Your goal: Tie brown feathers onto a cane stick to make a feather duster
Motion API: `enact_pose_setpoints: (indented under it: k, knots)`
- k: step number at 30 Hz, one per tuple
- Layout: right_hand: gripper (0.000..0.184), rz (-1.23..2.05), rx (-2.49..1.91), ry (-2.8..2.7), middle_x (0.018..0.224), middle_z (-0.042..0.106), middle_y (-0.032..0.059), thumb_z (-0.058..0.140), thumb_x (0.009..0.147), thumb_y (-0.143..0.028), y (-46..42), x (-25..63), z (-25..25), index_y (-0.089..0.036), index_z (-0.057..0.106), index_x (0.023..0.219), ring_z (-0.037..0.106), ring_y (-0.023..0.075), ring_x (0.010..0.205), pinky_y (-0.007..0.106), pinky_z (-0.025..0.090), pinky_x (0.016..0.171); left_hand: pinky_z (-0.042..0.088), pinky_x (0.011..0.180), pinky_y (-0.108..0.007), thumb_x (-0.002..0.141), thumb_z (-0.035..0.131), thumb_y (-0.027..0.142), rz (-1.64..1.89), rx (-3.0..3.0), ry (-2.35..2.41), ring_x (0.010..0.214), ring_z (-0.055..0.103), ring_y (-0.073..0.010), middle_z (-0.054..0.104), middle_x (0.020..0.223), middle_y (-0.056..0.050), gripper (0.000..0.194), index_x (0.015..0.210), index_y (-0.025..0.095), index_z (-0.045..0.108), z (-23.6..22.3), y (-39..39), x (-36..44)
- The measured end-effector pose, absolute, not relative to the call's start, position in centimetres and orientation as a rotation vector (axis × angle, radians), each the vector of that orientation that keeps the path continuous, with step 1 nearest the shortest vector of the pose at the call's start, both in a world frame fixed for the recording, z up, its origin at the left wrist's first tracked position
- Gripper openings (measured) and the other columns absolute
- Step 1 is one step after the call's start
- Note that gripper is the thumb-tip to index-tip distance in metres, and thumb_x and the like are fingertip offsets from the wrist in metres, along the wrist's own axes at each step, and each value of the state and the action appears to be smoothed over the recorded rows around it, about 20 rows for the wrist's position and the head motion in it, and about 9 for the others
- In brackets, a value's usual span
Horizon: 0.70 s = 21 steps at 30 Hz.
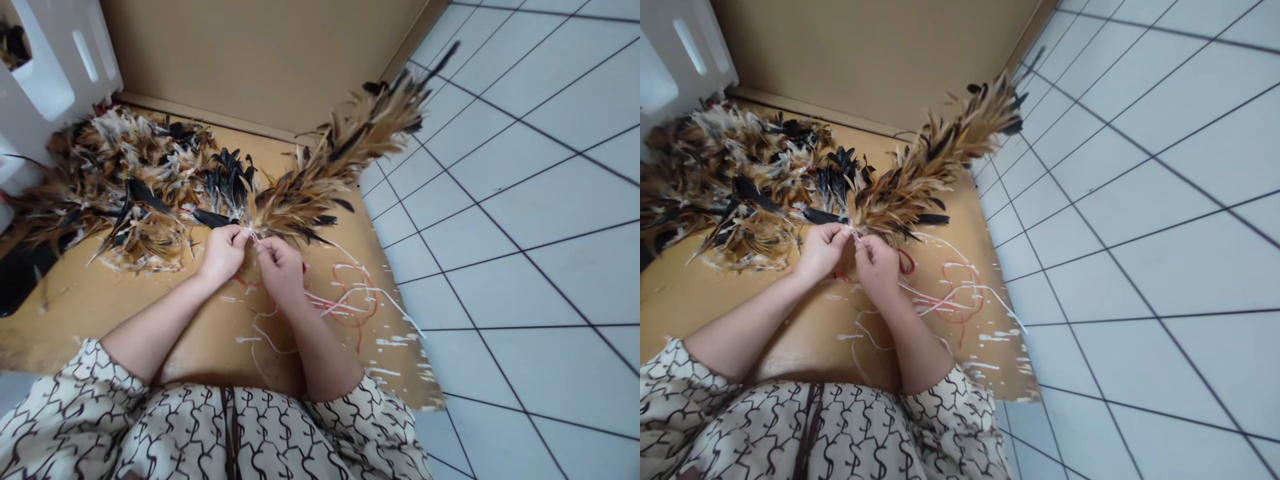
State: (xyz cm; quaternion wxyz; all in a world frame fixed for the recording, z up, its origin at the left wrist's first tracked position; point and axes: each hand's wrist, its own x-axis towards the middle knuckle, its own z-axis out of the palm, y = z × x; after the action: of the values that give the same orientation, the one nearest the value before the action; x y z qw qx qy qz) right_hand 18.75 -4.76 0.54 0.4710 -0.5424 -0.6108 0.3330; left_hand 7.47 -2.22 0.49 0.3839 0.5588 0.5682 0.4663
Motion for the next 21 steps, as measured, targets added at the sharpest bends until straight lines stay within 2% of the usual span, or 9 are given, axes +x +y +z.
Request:
enact_pose_setpoints:
  k: [5, 10, 16, 21]
  knots:
    - [0.016, 0.762, -1.294, -1.493, 0.053, 0.046, -0.0043, 0.048, 0.075, -0.025, -5.6, 18.5, 1.3, -0.017, 0.054, 0.063, 0.039, 0.0083, 0.051, 0.023, 0.033, 0.053, 0.041, 0.063, -0.026, 0.081, 0.044, 0.02, 1.041, 1.964, 1.622, 0.068, 0.057, -0.0168, 0.063, 0.068, -0.005, 0.024, 0.07, 0.015, 0.065, 0.2, -2.6, 7.4]
    - [0.014, 0.918, -1.231, -1.331, 0.057, 0.052, -0.0024, 0.055, 0.071, -0.026, -5.5, 18.8, 1.9, -0.017, 0.057, 0.062, 0.044, 0.009, 0.055, 0.023, 0.037, 0.056, 0.043, 0.057, -0.027, 0.084, 0.041, 0.021, 0.666, 2.308, 1.772, 0.068, 0.062, -0.0189, 0.065, 0.083, -0.009, 0.026, 0.087, 0.015, 0.066, 0.6, -3.3, 7.7]
    - [0.014, 1.186, -1.186, -1.082, 0.041, 0.038, -0.0076, 0.061, 0.064, -0.03, -5.0, 19.1, 2.9, -0.017, 0.058, 0.06, 0.031, 0.005, 0.04, 0.02, 0.022, 0.04, 0.047, 0.059, -0.026, 0.084, 0.039, 0.016, 0.517, 2.638, 1.668, 0.072, 0.064, -0.0193, 0.063, 0.08, -0.011, 0.026, 0.092, 0.013, 0.064, 0.2, -3.6, 7.9]
    - [0.014, 1.386, -1.152, -0.916, 0.038, 0.031, -0.0113, 0.063, 0.057, -0.027, -4.3, 19.3, 3.6, -0.015, 0.057, 0.06, 0.019, 0.0009, 0.034, 0.018, 0.013, 0.036, 0.047, 0.055, -0.029, 0.087, 0.033, 0.016, 0.533, 2.822, 1.567, 0.066, 0.062, -0.02, 0.062, 0.078, -0.012, 0.032, 0.104, 0.009, 0.06, -0.8, -4.1, 8.5]
